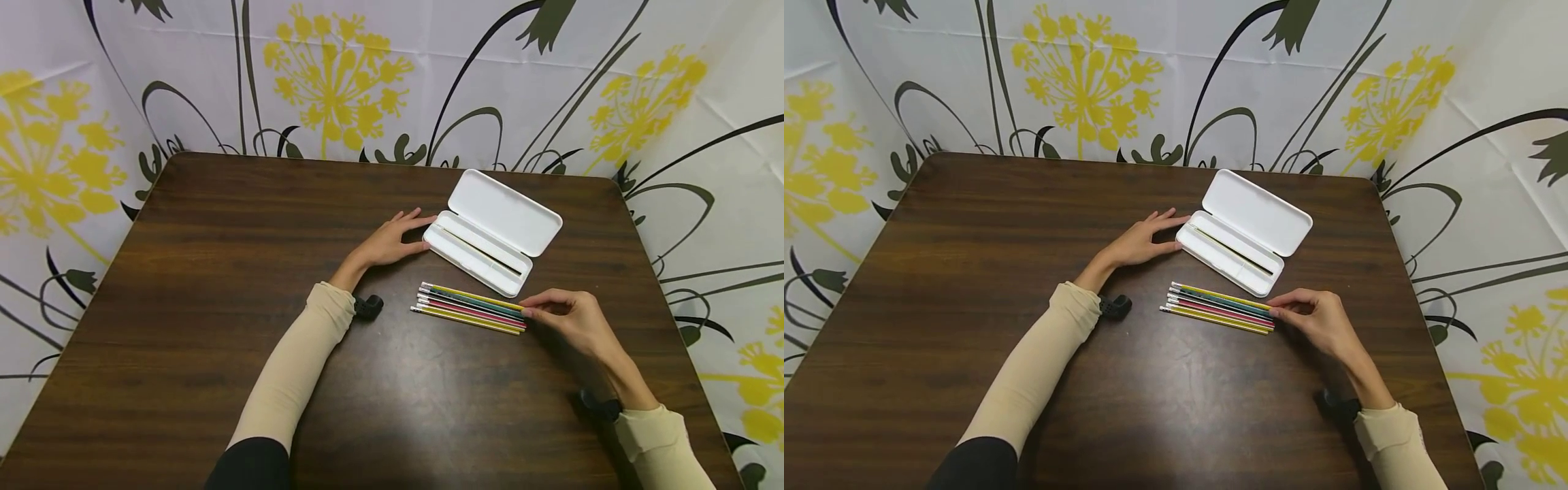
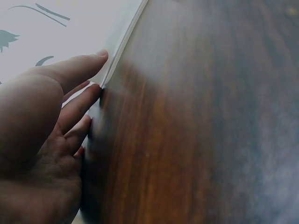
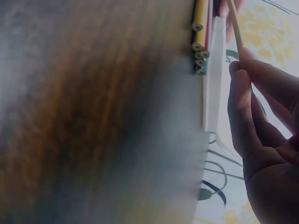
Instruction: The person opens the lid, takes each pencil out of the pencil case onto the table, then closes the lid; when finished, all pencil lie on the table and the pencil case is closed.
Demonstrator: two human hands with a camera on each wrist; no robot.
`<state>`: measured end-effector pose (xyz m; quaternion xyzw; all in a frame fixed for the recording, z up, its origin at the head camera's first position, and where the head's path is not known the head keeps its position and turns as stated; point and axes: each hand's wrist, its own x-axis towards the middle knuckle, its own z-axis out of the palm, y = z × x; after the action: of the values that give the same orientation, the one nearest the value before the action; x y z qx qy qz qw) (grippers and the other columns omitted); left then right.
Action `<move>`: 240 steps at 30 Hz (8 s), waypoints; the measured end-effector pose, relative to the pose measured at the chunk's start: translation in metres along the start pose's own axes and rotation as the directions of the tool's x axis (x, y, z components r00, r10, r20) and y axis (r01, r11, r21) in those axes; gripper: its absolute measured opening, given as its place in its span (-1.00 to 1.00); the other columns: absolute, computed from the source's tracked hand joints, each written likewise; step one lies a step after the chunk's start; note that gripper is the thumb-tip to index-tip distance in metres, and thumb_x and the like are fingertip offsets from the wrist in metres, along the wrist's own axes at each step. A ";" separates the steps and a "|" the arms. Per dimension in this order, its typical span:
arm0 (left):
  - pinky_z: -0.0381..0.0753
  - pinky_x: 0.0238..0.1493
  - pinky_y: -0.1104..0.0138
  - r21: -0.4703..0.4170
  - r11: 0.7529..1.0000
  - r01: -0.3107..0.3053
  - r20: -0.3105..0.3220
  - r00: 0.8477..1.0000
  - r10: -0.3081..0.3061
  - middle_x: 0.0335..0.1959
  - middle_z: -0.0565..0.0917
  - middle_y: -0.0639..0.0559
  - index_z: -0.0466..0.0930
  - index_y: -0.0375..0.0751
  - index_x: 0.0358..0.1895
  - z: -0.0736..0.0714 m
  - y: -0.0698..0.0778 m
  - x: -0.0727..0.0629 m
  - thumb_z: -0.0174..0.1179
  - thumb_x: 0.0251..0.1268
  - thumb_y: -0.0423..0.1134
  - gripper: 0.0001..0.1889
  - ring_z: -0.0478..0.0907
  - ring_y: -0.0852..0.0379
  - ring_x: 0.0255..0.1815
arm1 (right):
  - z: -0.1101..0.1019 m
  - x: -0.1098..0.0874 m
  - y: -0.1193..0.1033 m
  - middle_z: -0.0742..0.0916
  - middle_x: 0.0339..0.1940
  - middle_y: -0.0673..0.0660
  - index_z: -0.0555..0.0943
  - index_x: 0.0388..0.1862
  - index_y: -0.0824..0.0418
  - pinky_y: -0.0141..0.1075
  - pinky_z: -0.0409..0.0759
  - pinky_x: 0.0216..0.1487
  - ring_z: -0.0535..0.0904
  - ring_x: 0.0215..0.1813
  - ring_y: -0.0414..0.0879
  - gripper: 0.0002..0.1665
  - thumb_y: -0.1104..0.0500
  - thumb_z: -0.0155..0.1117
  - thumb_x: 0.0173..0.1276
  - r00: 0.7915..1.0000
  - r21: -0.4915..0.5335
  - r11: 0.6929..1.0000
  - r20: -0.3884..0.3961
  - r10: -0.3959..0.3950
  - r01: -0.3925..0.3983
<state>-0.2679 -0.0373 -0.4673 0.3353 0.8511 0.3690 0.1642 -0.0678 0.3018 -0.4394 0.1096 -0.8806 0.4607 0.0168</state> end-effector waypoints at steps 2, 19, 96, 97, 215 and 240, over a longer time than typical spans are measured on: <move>-0.21 0.48 -0.02 0.003 1.000 0.000 -0.001 1.000 0.000 0.57 0.04 -0.07 0.21 0.19 0.52 0.000 0.001 0.001 0.17 0.41 0.07 -0.35 -0.25 -0.18 0.56 | 0.002 0.000 0.002 0.78 -0.31 0.03 0.78 -0.24 0.16 -0.41 0.59 -0.44 0.65 -0.40 -0.08 -0.78 0.38 0.49 0.13 1.000 -0.013 1.000 -0.002 -0.010 0.010; -0.21 0.47 -0.05 -0.007 1.000 0.012 0.002 1.000 -0.012 0.57 0.04 -0.03 0.21 0.25 0.51 0.000 0.000 -0.001 0.17 0.40 0.10 -0.35 -0.27 -0.16 0.56 | 0.008 0.002 0.000 0.73 -0.36 -0.11 0.81 -0.27 0.10 -0.45 0.54 -0.35 0.63 -0.37 -0.24 -0.74 0.32 0.59 0.02 0.986 -0.327 0.938 -0.077 -0.148 0.115; -0.17 0.46 -0.08 -0.015 1.000 -0.004 -0.004 1.000 0.004 0.56 0.05 -0.04 0.22 0.24 0.51 0.003 0.002 0.004 0.17 0.40 0.08 -0.35 -0.23 -0.19 0.56 | -0.010 -0.005 0.012 0.78 -0.33 0.06 0.78 -0.23 0.21 -0.43 0.60 -0.44 0.68 -0.43 0.00 -0.80 0.38 0.47 0.15 0.998 0.005 0.999 0.037 0.050 -0.050; -0.17 0.46 -0.08 -0.014 1.000 -0.002 0.000 1.000 0.002 0.57 0.04 -0.04 0.21 0.25 0.51 0.003 0.002 0.004 0.17 0.40 0.09 -0.35 -0.23 -0.18 0.56 | -0.009 -0.005 0.015 0.79 -0.33 0.04 0.78 -0.23 0.19 -0.44 0.60 -0.43 0.68 -0.43 -0.04 -0.80 0.36 0.48 0.15 0.998 -0.003 0.999 0.040 0.049 -0.049; -0.18 0.46 -0.07 -0.009 1.000 -0.007 -0.025 1.000 0.007 0.55 0.08 -0.03 0.25 0.22 0.50 0.000 -0.002 0.000 0.18 0.41 0.04 -0.38 -0.20 -0.16 0.56 | 0.005 0.082 -0.007 0.69 -0.48 0.09 0.74 -0.35 0.27 -0.10 0.51 -0.36 0.55 -0.43 -0.03 -0.93 0.27 0.45 0.21 0.998 -0.553 0.833 0.056 0.000 0.031; -0.17 0.47 -0.07 -0.006 1.000 -0.007 -0.023 1.000 0.007 0.56 0.07 -0.03 0.24 0.21 0.50 -0.001 0.000 0.004 0.17 0.41 0.05 -0.37 -0.21 -0.17 0.56 | -0.026 0.035 -0.035 0.78 -0.23 0.23 0.77 -0.18 0.32 -0.47 0.55 -0.34 0.66 -0.25 -0.09 -0.79 0.27 0.49 0.20 0.978 0.033 0.985 -0.121 0.171 -0.169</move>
<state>-0.2711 -0.0351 -0.4666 0.3336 0.8506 0.3761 0.1543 -0.0966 0.2979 -0.3916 0.0054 -0.8787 0.4764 0.0305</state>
